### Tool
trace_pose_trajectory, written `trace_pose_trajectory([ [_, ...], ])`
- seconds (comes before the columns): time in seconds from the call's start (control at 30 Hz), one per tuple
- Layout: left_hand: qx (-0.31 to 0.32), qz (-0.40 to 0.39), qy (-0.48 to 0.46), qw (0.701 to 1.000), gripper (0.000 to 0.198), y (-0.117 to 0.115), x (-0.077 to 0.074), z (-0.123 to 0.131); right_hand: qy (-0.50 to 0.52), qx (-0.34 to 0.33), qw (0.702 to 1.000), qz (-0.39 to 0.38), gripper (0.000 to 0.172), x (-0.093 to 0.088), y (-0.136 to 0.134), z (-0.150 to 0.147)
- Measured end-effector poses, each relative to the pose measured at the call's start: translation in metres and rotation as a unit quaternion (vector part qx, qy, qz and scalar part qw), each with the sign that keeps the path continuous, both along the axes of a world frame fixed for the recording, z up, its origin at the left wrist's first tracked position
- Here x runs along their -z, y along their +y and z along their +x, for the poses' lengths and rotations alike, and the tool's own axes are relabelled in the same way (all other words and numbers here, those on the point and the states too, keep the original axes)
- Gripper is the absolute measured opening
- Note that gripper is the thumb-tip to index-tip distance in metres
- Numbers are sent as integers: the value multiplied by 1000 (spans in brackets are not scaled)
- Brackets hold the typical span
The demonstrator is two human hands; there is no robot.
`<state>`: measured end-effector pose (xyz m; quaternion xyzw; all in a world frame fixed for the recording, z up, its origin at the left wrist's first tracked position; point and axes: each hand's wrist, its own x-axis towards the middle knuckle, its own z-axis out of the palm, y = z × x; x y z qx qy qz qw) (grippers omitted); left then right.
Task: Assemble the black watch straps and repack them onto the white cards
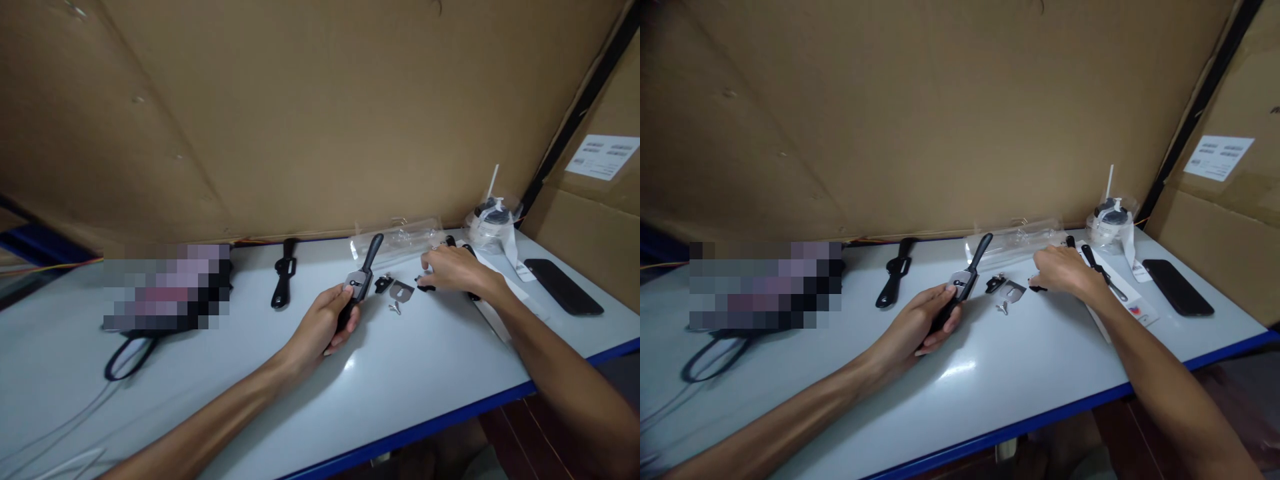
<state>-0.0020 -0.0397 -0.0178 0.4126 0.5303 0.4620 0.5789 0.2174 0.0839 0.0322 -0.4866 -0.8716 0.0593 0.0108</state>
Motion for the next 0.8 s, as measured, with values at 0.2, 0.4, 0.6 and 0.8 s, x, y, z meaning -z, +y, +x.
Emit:
trace_pose_trajectory([
  [0.2,-2,3,0,1000,30,-1,-3,2,-21,-9,999,-36,7,3,5,-1],
  [0.4,-6,3,-4,1000,28,0,-2,2,5,-36,996,-77,16,13,19,3],
  [0.6,-3,4,-1,1000,31,0,-2,2,44,-47,985,-161,26,17,24,5],
  [0.8,-7,4,6,1000,31,-2,-5,3,117,-72,979,-150,29,16,27,2],
])
